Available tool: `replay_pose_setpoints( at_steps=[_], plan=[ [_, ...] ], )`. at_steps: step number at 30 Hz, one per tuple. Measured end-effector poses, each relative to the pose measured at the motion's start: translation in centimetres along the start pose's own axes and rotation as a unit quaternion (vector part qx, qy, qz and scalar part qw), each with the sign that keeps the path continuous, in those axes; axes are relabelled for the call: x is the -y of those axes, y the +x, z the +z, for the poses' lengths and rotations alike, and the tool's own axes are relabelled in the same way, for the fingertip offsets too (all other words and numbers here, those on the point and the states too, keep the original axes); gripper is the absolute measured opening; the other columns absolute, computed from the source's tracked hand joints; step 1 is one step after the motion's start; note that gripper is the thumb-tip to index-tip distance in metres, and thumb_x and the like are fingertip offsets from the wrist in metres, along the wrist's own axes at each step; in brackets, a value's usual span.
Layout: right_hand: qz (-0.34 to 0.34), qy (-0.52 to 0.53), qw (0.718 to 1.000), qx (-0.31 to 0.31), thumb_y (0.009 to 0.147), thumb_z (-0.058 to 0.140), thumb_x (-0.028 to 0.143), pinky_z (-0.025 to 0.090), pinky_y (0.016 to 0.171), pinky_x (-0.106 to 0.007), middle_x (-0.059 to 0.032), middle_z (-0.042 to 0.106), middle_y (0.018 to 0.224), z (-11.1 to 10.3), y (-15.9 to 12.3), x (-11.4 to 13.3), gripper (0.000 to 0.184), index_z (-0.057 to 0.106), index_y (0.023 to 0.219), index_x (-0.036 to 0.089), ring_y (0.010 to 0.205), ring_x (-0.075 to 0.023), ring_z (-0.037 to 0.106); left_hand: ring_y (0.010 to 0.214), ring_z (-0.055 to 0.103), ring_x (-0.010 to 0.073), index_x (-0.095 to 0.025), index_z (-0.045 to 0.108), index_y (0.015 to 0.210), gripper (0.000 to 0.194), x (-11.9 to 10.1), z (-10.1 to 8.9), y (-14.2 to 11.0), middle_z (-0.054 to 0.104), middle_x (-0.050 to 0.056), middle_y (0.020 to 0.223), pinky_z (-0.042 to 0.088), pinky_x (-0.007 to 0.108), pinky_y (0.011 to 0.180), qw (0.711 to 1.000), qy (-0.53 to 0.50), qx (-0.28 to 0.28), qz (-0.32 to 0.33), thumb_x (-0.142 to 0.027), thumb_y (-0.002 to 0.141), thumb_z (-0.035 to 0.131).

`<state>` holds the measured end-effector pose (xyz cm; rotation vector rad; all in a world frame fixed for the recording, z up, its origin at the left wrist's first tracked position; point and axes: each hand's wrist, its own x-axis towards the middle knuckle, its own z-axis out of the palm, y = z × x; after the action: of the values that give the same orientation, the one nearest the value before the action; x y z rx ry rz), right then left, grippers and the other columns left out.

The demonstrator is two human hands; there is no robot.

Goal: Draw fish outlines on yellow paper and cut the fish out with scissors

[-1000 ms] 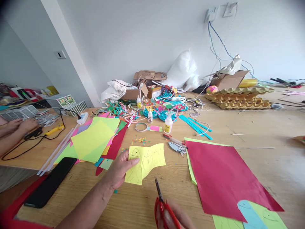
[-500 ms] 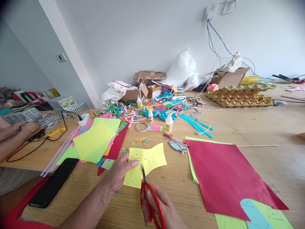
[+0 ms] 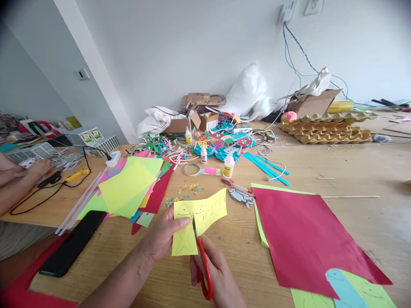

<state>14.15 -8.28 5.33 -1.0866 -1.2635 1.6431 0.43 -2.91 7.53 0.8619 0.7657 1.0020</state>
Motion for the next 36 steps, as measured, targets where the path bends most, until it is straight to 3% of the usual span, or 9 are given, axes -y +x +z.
replay_pose_setpoints(
  at_steps=[8, 17, 26, 33, 36],
  plan=[
    [0.007, 0.015, 0.999, -0.041, 0.083, 0.047, 0.055, 0.03, 0.051, -0.023, 0.0066, 0.04, 0.05, 0.2, 0.1, 0.1, 0.037, 0.047, 0.068, 0.021, 0.05, -0.0116, 0.036, 0.09, 0.064, 0.0256, -0.012, 0.063, 0.106, 0.041, -0.1, 0.2, -0.1, 0.069, 0.011, 0.098, 0.047, 0.034, 0.079, 0.999, -0.027, 0.021, -0.009, -0.025, 0.068, 0.07],
    [-0.022, 0.008, 1.0, -0.017, 0.078, 0.045, 0.067, 0.026, 0.043, -0.022, 0.0085, 0.039, 0.045, 0.0, 0.7, -1.2, 0.047, 0.047, 0.068, 0.021, 0.042, -0.0092, 0.033, 0.086, 0.064, 0.0254, -0.011, 0.064, 0.106, 0.04, 0.4, 0.1, 0.1, 0.07, 0.011, 0.095, 0.047, 0.033, 0.075, 0.999, -0.025, 0.021, -0.012, -0.024, 0.068, 0.069],
    [0.003, -0.02, 0.999, -0.046, 0.076, 0.05, 0.062, 0.036, 0.049, -0.023, 0.0049, 0.048, 0.051, -0.4, 0.5, 0.0, 0.043, 0.054, 0.07, 0.02, 0.049, -0.0121, 0.044, 0.072, 0.06, 0.0175, -0.013, 0.063, 0.106, 0.048, 0.2, 0.0, -0.2, 0.067, 0.009, 0.093, 0.044, 0.027, 0.065, 0.998, -0.009, 0.018, -0.066, -0.027, 0.061, 0.074],
    [-0.002, -0.019, 0.999, -0.038, 0.081, 0.049, 0.06, 0.032, 0.044, -0.021, 0.0061, 0.045, 0.05, -0.5, 0.3, -1.1, 0.044, 0.054, 0.069, 0.018, 0.045, -0.0097, 0.041, 0.074, 0.058, 0.0159, -0.014, 0.064, 0.103, 0.042, 0.4, 0.2, -0.6, 0.066, 0.007, 0.089, 0.045, 0.027, 0.07, 0.997, 0.004, 0.032, -0.067, -0.027, 0.064, 0.072],
    [0.0, -0.017, 0.999, -0.048, 0.081, 0.052, 0.057, 0.036, 0.046, -0.021, 0.005, 0.048, 0.056, -0.6, -0.1, -1.2, 0.04, 0.056, 0.071, 0.018, 0.049, -0.0103, 0.045, 0.071, 0.057, 0.0149, -0.014, 0.065, 0.1, 0.041, 0.8, 0.3, -0.8, 0.066, 0.006, 0.084, 0.046, 0.027, 0.068, 0.996, 0.002, 0.038, -0.077, -0.027, 0.063, 0.072]
  ],
)
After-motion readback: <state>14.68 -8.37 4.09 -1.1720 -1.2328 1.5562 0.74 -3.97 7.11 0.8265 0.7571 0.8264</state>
